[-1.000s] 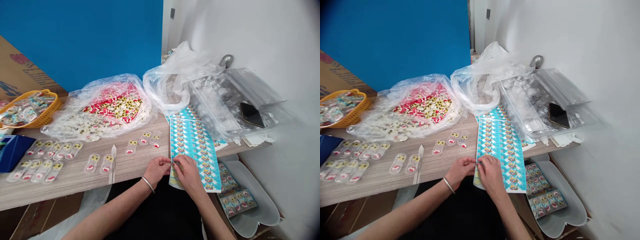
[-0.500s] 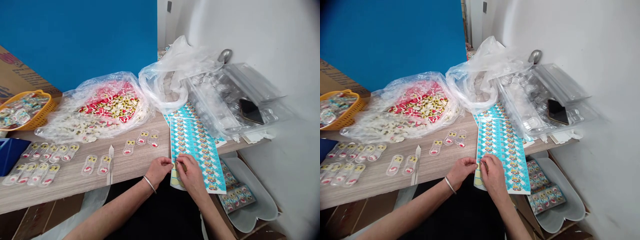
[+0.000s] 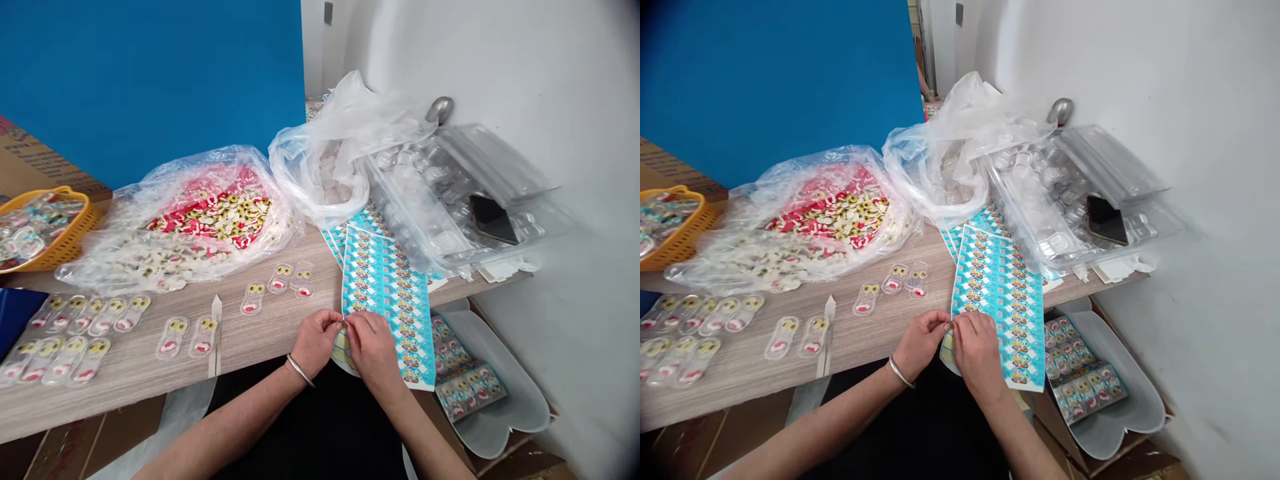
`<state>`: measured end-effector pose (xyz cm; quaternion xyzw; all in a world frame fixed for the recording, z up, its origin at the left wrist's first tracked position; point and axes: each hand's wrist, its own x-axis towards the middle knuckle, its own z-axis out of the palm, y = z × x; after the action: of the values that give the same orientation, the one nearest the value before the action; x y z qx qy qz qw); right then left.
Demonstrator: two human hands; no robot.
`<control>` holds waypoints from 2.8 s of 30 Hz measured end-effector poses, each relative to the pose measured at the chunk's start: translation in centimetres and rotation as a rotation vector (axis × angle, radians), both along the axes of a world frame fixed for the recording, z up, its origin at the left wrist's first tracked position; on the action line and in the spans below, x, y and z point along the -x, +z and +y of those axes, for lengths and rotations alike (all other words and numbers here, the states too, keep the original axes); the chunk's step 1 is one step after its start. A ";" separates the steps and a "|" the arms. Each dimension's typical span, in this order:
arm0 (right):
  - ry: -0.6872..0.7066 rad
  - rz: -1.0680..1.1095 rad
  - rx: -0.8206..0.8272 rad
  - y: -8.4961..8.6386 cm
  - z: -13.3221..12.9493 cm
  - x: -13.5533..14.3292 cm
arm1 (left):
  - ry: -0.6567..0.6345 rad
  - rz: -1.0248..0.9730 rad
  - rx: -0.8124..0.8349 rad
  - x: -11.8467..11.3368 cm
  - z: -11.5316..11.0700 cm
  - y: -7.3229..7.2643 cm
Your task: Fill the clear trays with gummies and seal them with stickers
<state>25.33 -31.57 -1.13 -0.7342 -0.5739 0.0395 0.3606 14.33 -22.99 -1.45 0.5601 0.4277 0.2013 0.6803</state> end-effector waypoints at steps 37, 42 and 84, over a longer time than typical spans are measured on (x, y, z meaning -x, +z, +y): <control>0.447 0.002 -0.092 4.2 4.4 3.3 | 0.307 -0.412 0.478 5.6 2.8 3.7; 0.507 0.095 0.078 3.0 7.6 2.8 | 0.617 -0.327 0.502 8.5 4.7 3.0; 0.570 -0.070 0.378 0.2 9.6 -0.4 | 0.520 -0.243 0.344 9.5 4.6 1.7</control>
<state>25.74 -21.97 -0.89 -0.5991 -0.7505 0.2188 0.1729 4.88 -18.41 0.28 0.2813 0.4996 0.3583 0.7368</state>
